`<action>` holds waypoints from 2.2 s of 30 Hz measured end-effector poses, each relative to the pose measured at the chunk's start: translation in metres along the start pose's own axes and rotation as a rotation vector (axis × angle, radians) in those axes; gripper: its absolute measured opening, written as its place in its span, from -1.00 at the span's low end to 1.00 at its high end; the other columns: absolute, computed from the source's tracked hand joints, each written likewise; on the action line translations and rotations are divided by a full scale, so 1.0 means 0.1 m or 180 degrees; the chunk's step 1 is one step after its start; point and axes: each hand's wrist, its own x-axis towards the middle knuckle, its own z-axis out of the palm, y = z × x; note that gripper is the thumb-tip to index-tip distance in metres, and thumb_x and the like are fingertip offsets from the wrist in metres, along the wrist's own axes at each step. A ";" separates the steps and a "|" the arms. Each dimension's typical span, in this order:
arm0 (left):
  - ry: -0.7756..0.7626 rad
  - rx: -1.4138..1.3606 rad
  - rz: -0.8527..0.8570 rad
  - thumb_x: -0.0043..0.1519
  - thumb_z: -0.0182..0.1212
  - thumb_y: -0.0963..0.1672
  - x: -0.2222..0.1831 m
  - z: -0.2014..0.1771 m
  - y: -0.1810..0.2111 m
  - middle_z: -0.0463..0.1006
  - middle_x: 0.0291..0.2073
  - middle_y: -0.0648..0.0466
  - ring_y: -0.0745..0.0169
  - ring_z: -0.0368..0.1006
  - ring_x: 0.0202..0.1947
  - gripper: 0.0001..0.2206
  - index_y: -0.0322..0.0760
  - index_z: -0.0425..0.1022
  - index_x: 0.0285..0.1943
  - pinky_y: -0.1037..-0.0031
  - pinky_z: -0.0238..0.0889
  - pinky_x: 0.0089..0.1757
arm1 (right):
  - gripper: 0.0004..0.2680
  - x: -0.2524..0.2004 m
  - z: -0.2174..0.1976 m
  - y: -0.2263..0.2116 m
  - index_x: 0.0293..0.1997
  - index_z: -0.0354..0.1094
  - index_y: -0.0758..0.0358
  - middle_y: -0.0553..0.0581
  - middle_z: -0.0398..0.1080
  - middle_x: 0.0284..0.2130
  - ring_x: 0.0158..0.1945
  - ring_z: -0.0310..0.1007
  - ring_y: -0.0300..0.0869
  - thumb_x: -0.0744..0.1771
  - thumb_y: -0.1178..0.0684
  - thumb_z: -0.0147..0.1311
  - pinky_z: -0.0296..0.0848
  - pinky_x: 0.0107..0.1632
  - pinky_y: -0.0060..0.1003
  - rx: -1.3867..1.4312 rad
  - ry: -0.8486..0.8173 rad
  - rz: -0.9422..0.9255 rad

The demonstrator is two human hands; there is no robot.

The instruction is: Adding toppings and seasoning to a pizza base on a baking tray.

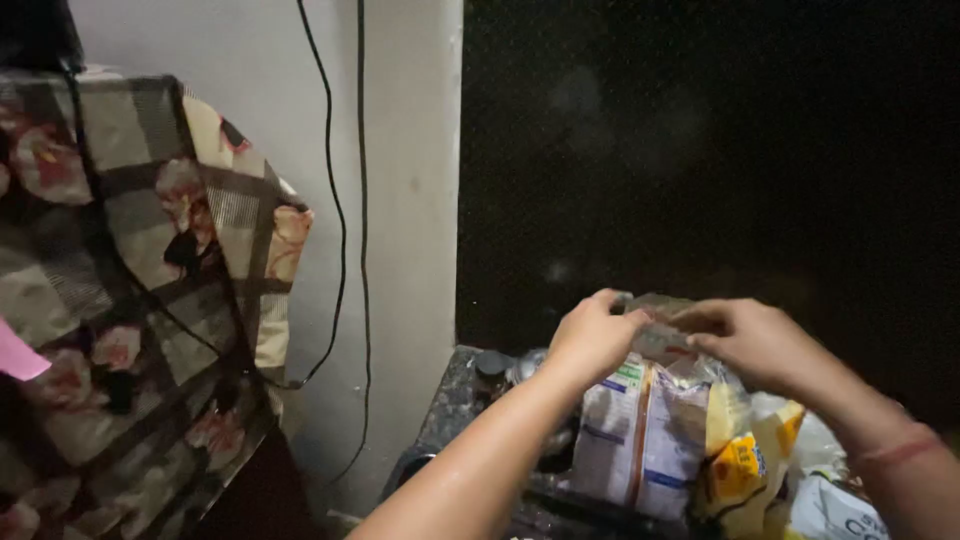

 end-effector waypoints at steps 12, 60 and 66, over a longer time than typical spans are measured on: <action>-0.0526 -0.0682 -0.0459 0.18 0.22 0.04 0.44 0.38 -0.33 0.69 -0.17 -0.21 -0.02 0.61 -0.16 -0.53 -0.45 0.62 0.04 0.27 0.41 -0.09 | -0.70 0.73 0.06 0.37 0.20 0.51 0.07 0.13 0.54 0.11 0.15 0.56 -0.04 0.32 0.03 0.21 0.48 0.24 -0.14 -0.0826 -0.0187 0.0784; -0.0236 -0.0924 -0.0471 0.28 -0.10 0.21 0.37 0.45 -0.39 0.63 -0.24 -0.25 -0.13 0.55 -0.10 -0.36 -0.39 0.64 -0.11 0.21 0.32 -0.03 | -0.74 2.38 1.92 2.80 -0.02 0.53 0.27 0.26 0.53 -0.25 -0.24 0.44 0.01 0.35 -0.08 0.07 0.39 -0.19 -0.07 -0.0291 -0.1914 0.1481; -0.0298 -0.1311 -0.0660 0.30 -0.04 0.19 0.23 0.30 -0.37 0.62 -0.30 -0.21 0.00 0.54 -0.25 -0.40 -0.42 0.62 -0.07 0.28 0.35 -0.15 | -0.73 2.57 2.08 3.26 -0.07 0.57 0.29 0.26 0.52 -0.29 -0.27 0.39 0.02 0.34 -0.10 0.09 0.35 -0.20 -0.07 -0.0133 -0.1870 0.1621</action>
